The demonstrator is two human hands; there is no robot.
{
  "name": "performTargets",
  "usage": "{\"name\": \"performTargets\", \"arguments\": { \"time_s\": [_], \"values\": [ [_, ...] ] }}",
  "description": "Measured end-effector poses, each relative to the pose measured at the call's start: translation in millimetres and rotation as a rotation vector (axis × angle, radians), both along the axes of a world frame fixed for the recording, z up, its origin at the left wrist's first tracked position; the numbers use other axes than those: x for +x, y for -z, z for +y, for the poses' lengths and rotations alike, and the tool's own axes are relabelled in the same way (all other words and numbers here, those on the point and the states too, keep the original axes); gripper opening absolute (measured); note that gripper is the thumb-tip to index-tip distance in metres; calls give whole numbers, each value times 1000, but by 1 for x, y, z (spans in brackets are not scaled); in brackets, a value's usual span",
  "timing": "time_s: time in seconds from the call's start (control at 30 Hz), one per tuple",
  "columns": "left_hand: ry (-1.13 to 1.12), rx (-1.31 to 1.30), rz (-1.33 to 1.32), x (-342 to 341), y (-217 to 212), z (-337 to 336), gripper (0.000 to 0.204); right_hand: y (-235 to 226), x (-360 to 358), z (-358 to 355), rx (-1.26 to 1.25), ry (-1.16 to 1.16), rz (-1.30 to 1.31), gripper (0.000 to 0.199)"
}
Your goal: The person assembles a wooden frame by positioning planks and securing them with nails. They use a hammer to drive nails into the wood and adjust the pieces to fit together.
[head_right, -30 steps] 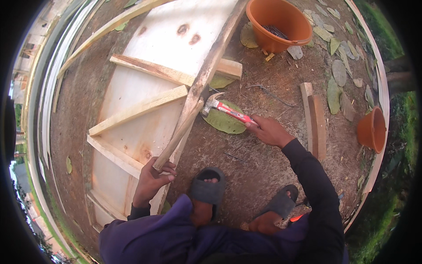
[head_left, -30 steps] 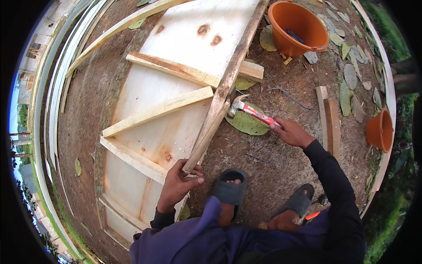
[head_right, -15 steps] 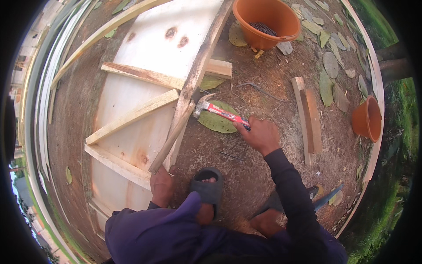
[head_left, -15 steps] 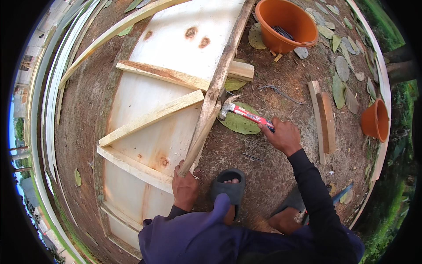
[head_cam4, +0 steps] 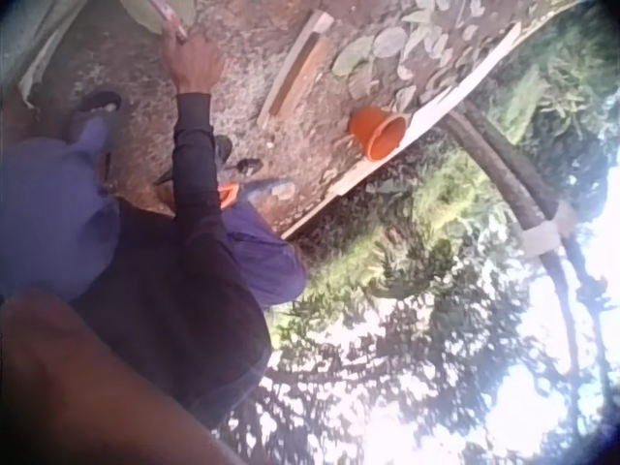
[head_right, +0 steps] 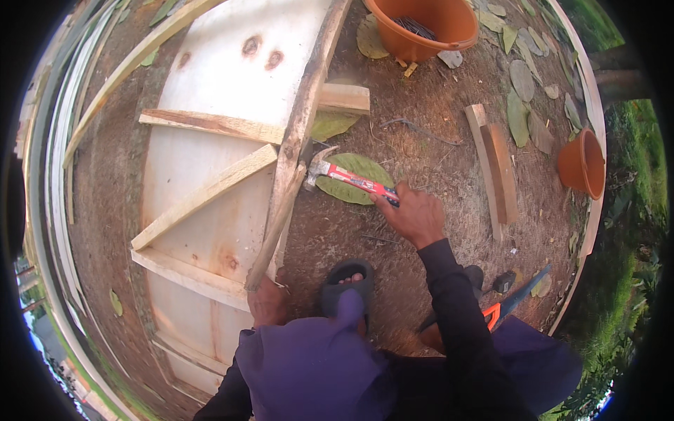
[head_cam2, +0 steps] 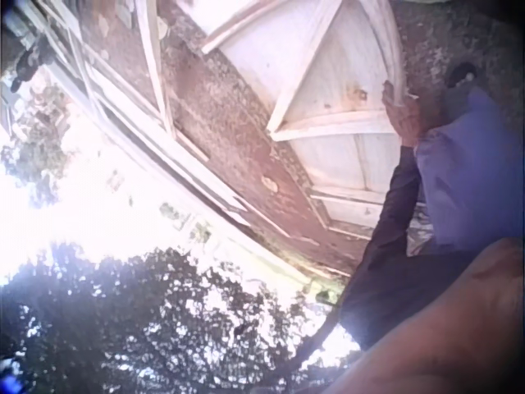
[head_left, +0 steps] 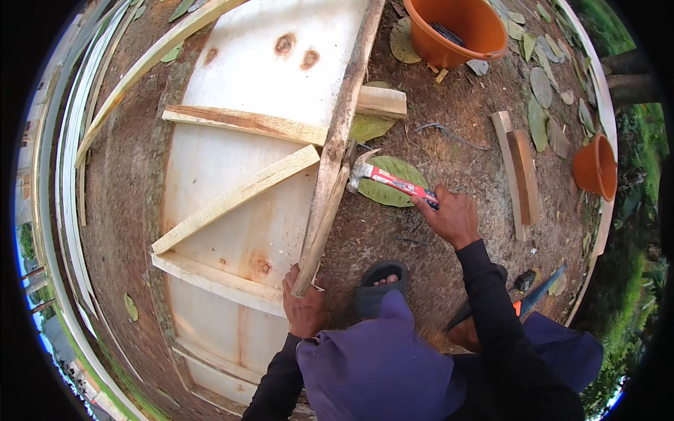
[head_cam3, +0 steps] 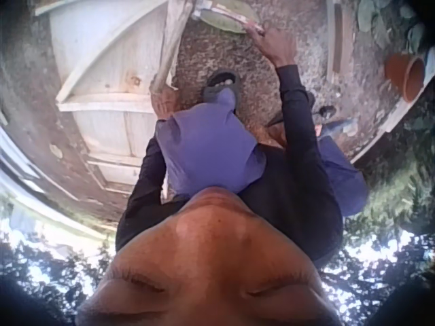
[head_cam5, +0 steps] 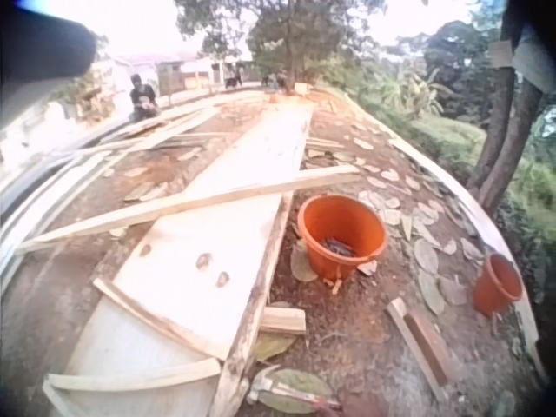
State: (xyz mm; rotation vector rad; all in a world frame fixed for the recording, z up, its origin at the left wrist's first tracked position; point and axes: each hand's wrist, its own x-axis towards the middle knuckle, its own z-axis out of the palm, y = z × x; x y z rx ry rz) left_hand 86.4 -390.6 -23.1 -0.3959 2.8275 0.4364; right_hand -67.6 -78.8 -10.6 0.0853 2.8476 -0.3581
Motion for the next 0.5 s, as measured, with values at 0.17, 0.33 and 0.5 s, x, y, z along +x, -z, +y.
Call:
{"name": "performTargets", "arguments": {
  "time_s": [0.17, 0.33, 0.5],
  "values": [
    [15, 4, 46, -1, -4, 2, 48, 1, 1, -2, -1, 23, -25, 65],
    [28, 43, 32, -1, -5, 4, 46, 2, 1, 1, 28, 16, -33, 66],
    [0, 85, 154, 2, -11, 2, 42, 5, -5, 5, -24, -10, -96, 69]
  ]
}}
